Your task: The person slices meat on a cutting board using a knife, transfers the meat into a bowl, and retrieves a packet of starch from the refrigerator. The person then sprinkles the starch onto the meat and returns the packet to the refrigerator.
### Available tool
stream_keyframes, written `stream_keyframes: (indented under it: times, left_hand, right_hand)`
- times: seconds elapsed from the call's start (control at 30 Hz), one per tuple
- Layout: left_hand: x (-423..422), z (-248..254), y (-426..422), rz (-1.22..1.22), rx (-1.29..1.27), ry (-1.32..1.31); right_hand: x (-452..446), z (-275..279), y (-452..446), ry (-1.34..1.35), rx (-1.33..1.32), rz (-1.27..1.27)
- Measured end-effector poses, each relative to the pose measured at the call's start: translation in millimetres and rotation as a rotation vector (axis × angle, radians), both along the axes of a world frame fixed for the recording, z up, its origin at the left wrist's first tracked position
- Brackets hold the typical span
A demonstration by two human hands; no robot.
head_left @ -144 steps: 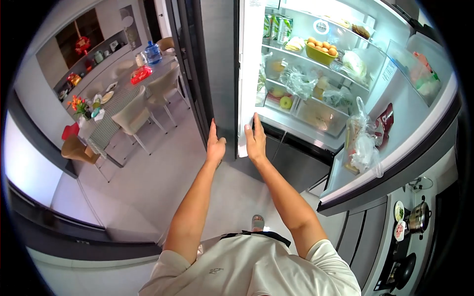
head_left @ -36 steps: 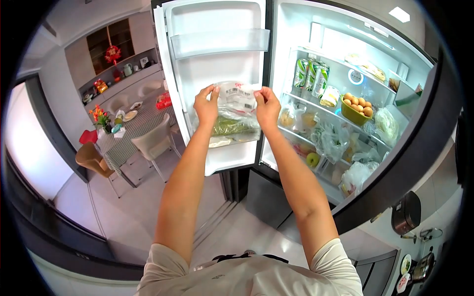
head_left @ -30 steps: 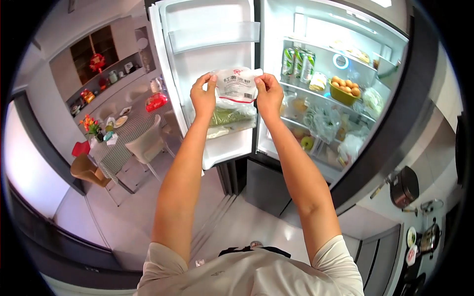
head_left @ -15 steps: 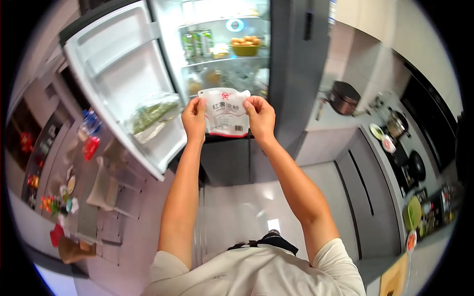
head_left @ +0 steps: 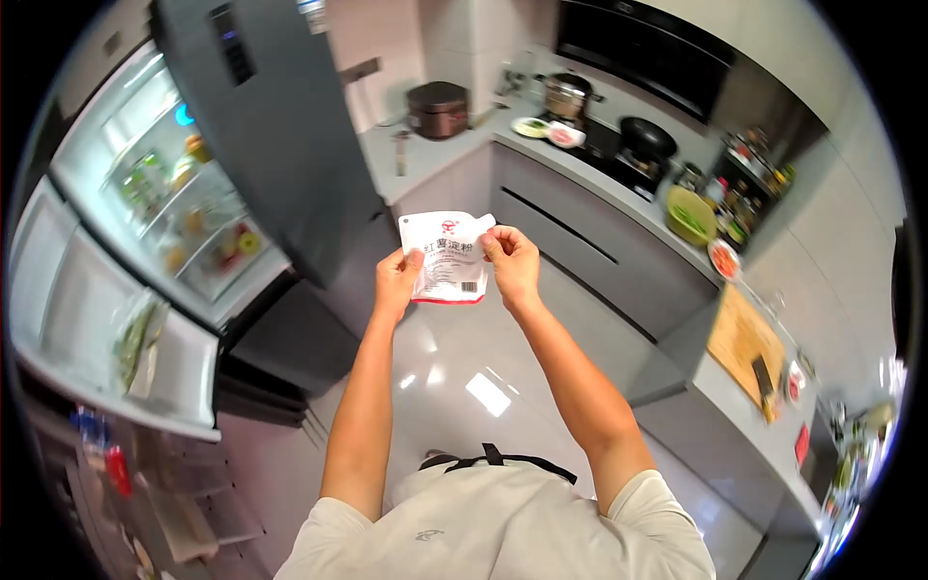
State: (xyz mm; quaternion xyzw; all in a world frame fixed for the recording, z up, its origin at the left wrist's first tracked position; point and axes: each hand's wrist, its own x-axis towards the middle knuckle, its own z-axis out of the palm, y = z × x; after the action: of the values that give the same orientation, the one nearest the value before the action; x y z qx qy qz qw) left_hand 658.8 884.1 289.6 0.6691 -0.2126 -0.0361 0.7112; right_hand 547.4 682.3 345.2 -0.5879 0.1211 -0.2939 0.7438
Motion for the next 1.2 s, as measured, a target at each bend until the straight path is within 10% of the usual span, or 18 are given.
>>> stream_keyframes:
  times: [0.63, 1.2]
  left_hand:
    - [-264, -80, -440, -0.635, 0.212, 0.054]
    - [-398, -95, -701, -1.186, 0.16, -0.06]
  right_hand:
    - [-368, -73, -321, 0.378, 0.078, -0.714]
    - [-513, -95, -468, 0.429, 0.1, -1.214]
